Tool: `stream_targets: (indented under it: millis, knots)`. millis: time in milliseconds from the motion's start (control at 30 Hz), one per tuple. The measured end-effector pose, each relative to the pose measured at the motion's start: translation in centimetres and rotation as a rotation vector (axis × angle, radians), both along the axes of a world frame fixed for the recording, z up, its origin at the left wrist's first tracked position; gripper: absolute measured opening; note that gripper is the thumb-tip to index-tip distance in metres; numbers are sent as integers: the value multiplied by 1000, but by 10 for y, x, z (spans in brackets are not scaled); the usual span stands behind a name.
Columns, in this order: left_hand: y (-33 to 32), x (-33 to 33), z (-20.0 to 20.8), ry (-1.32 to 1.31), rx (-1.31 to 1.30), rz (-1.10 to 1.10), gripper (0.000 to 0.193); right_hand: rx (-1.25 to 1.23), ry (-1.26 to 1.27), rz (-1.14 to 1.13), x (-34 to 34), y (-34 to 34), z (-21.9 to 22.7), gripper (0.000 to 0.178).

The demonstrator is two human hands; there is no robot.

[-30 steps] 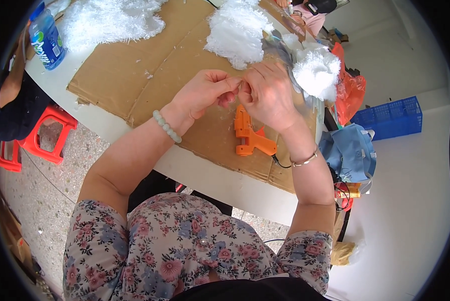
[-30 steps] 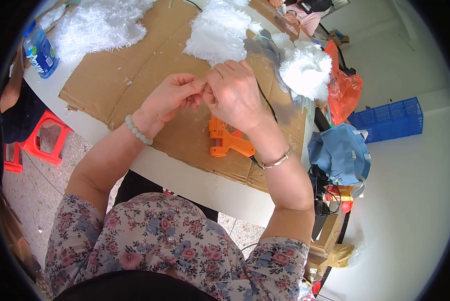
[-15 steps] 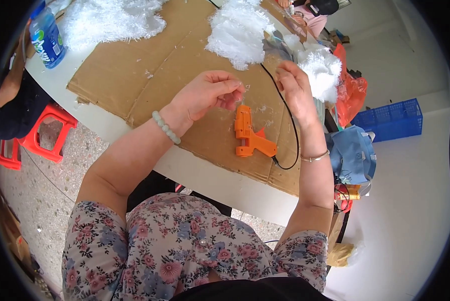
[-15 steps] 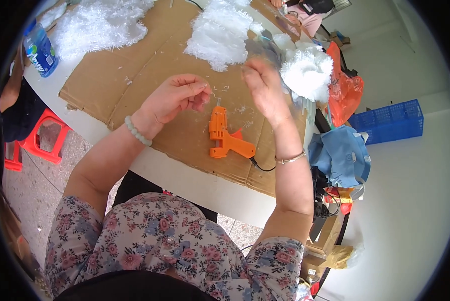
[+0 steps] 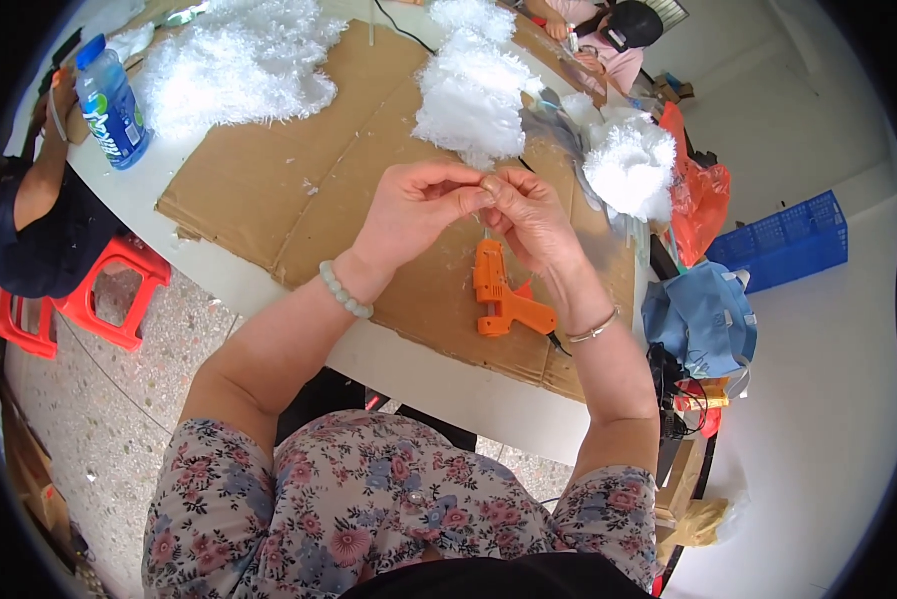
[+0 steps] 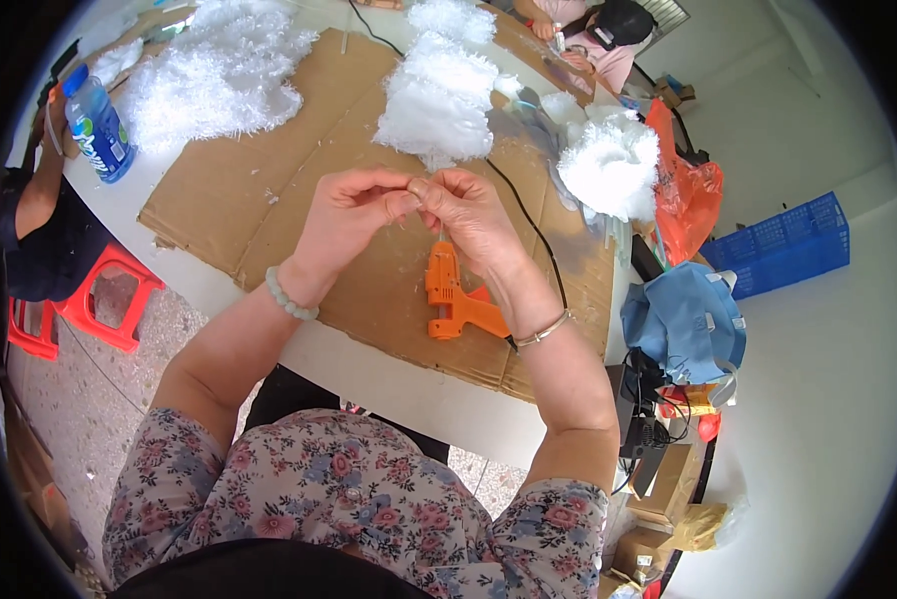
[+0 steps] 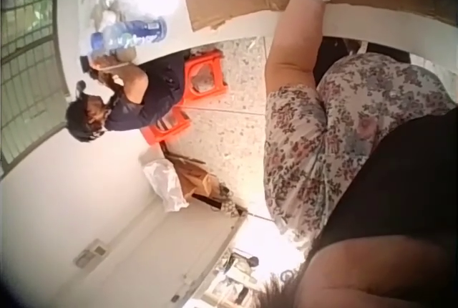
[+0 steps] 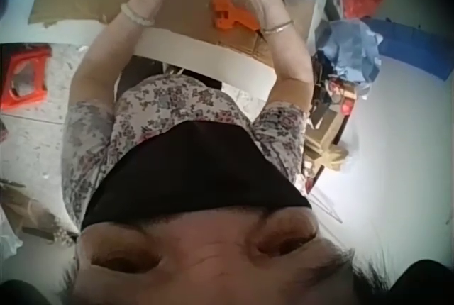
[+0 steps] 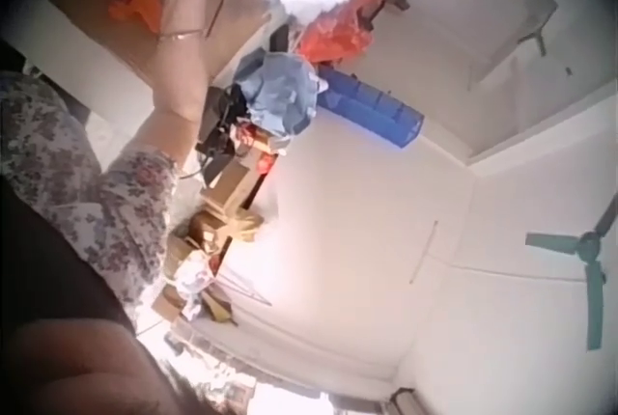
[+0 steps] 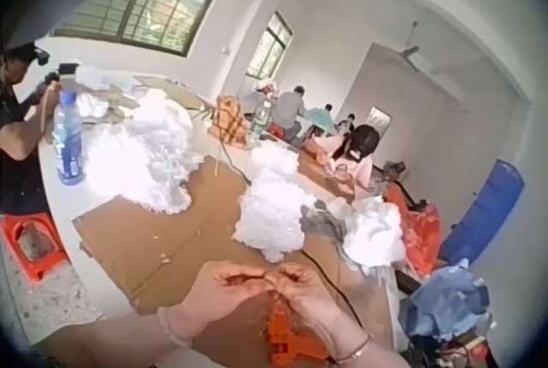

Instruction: Applying hot glue to a cardboard base and attaching white fiberfill stuffing to assemble a toy part.

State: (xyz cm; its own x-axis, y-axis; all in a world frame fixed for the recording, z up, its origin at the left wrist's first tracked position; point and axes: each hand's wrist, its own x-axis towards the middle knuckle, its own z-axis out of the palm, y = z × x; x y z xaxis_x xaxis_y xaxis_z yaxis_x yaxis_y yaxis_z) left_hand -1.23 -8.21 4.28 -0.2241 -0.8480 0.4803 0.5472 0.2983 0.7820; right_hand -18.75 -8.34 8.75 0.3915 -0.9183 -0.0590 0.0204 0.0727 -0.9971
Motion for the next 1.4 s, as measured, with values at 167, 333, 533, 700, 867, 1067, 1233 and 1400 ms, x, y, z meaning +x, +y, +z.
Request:
stream_targets:
  millis: [167, 333, 533, 700, 867, 1067, 1233, 1400]
  knots:
    - [0, 0, -1, -63, 32, 178, 9, -46, 88, -31, 15, 12, 23, 13]
    - [1, -2, -3, -132, -4, 250, 5, -188, 388, 164, -7, 12, 66, 20]
    - [-12, -6, -17, -219, 124, 243, 3, -405, 378, -269, -33, -79, 48, 19]
    - [-14, -5, -17, -140, 320, 161, 5, -743, 1117, -330, -23, -135, -18, 24]
    - [-13, 0, -15, -143, 362, 228, 8, -851, 1261, -427, 6, -153, -35, 21]
    - [-15, -4, -21, -172, 189, 328, 10, -690, 1075, -459, 1, -169, -28, 18]
    - [-21, 10, -17, -245, 301, 244, 20, -342, 296, -336, 14, -133, 18, 12]
    - [-30, 15, -5, -47, 165, 549, 57, -244, 225, -125, 17, -90, 29, 14]
